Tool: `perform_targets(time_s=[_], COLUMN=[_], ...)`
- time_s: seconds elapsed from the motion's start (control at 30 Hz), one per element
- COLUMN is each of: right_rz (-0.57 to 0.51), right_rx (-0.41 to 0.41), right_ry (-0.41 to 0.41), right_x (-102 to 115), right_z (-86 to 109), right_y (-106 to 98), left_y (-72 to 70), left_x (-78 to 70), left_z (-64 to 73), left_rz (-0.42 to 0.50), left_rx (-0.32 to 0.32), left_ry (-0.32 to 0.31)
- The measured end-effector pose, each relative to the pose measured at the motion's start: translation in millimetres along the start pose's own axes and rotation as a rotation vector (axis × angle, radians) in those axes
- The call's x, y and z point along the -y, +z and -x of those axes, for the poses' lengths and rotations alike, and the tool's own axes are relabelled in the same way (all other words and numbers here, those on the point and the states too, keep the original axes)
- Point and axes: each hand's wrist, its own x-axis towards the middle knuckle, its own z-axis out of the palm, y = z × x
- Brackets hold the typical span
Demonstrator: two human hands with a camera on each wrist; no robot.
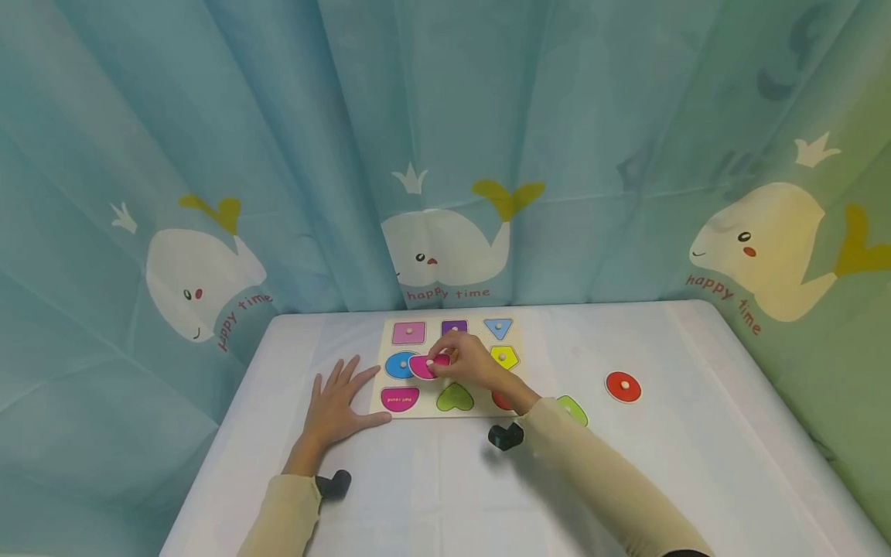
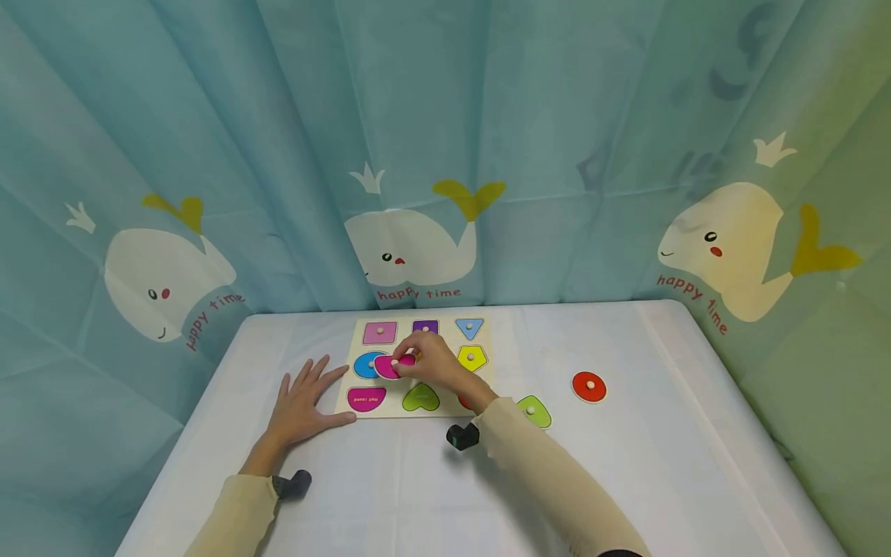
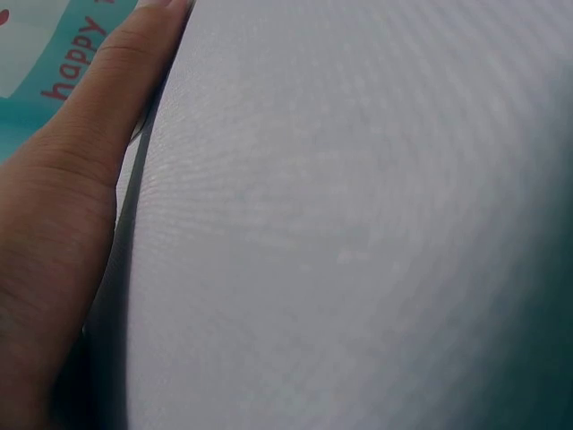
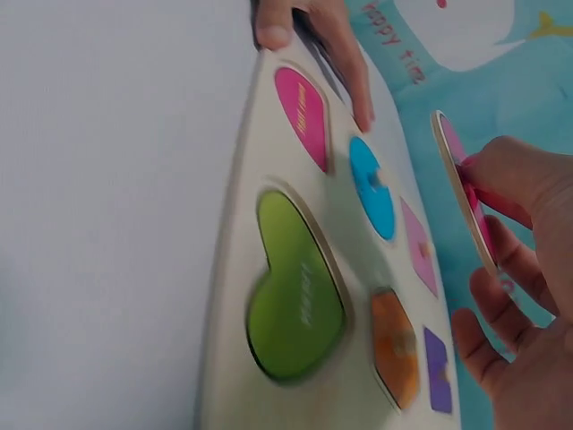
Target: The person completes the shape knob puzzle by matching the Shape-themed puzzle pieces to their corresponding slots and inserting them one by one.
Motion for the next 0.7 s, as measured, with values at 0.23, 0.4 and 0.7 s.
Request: perform_targets(time_s=[0.23, 0.4, 0.7], right_rz=[-0.022, -0.023, -0.01], right_rx=[0.037, 0.053, 0.033], right_ry=[0.049, 0.047, 0.009], right_x=[7.6, 9.5, 8.7], right_z=[-6.8, -8.7, -8.5], right_y=[28.3, 47.6, 68.4], left_y=[-0.7, 0.9, 2.4], left_x=[1.0, 2.9, 4.6], left_z=[-0.4, 0.4, -1.7], left_rz=[-0.003, 0.007, 0.011], left_rx=[-0.01, -0.018, -0.018], left_ry=[0.019, 0.031, 0.031])
